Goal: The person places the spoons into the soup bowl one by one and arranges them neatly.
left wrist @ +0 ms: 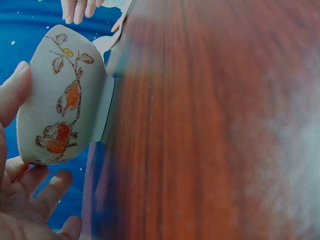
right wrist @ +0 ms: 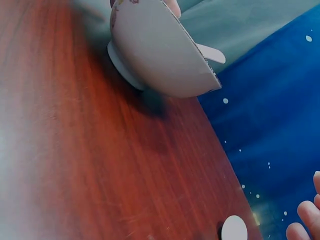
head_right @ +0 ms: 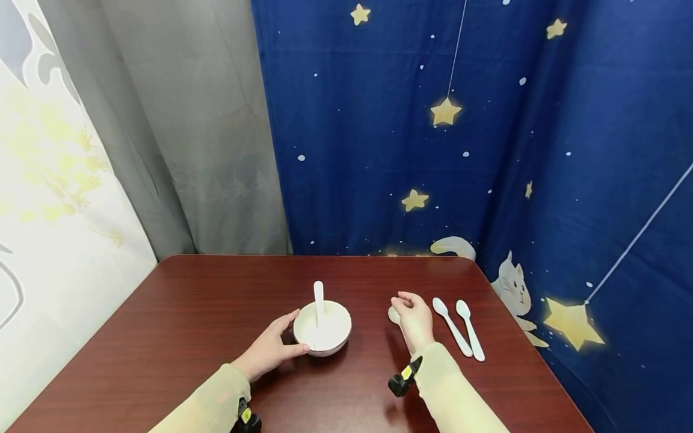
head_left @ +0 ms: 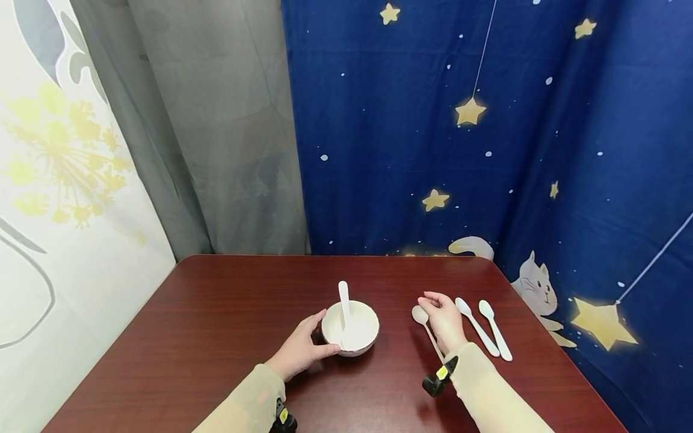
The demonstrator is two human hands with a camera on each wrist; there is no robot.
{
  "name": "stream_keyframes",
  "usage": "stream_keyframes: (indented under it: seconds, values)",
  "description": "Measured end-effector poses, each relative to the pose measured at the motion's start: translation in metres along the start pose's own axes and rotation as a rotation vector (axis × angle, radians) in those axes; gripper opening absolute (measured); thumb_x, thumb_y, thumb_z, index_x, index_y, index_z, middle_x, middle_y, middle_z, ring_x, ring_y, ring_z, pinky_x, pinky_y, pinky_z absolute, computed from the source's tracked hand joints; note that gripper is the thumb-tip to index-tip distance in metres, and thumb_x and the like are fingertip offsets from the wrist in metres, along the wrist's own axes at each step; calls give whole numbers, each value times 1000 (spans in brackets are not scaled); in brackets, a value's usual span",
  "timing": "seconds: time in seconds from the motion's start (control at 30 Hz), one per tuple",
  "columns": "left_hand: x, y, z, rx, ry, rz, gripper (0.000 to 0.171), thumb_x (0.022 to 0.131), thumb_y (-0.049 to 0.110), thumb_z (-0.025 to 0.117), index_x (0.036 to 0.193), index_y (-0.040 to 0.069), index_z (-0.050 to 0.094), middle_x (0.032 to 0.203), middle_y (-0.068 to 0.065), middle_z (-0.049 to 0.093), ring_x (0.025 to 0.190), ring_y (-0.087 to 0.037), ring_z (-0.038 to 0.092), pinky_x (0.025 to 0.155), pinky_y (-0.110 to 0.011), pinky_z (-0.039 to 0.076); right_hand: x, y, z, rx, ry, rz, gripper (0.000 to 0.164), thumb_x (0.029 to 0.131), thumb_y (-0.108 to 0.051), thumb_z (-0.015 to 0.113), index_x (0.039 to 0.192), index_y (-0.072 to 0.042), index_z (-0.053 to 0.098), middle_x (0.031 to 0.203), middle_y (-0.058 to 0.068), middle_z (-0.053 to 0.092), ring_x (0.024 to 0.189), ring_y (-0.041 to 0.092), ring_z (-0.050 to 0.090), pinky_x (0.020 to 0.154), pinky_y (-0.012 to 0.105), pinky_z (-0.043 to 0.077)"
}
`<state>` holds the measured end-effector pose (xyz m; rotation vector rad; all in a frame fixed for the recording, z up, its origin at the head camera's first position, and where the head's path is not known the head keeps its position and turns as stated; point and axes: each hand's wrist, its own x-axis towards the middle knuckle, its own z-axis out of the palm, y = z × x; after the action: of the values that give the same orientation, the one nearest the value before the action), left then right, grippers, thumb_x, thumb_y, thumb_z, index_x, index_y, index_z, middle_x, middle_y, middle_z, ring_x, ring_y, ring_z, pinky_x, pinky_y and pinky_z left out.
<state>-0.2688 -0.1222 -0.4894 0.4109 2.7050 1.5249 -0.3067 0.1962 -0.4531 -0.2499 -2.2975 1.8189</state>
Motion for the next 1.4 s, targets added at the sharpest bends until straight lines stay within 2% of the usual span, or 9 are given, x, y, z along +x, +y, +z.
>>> stream_keyframes:
  seconds: [0.53,0.8,0.93,1.17,1.4]
  values:
    - [1,-1,0,-9,-5,17,97,73,42,83,148,1,34,144,-21,39,127,-31,42,103,-50,35,-27,31,-18,-53,94,19,38,90,-15,67,122,4,60,116,19,61,105,23,54,79,20,42]
    - [2,-1,1,0,-6,16,98,73,43,82,148,2,34,144,-21,39,126,-31,43,102,-50,36,-40,44,-17,-180,137,8,34,90,-17,67,116,4,62,108,20,63,99,30,58,76,29,45]
    - [2,0,0,0,-7,15,98,73,44,82,148,2,35,144,-21,39,125,-31,44,102,-50,36,-44,46,-16,-237,151,6,36,89,-20,68,116,4,63,109,21,64,100,32,59,79,36,47]
    - [2,1,0,-9,-6,18,97,73,43,82,147,1,35,144,-21,39,124,-31,45,102,-50,36,-48,50,-16,-424,195,-26,36,85,-26,71,111,-1,69,105,16,66,105,37,55,86,52,36]
    - [2,-1,1,-3,-2,24,98,73,43,82,147,1,35,143,-21,40,125,-31,44,102,-50,36,-51,52,-12,-458,194,7,35,88,-28,69,114,-6,70,113,17,61,111,43,41,90,60,24]
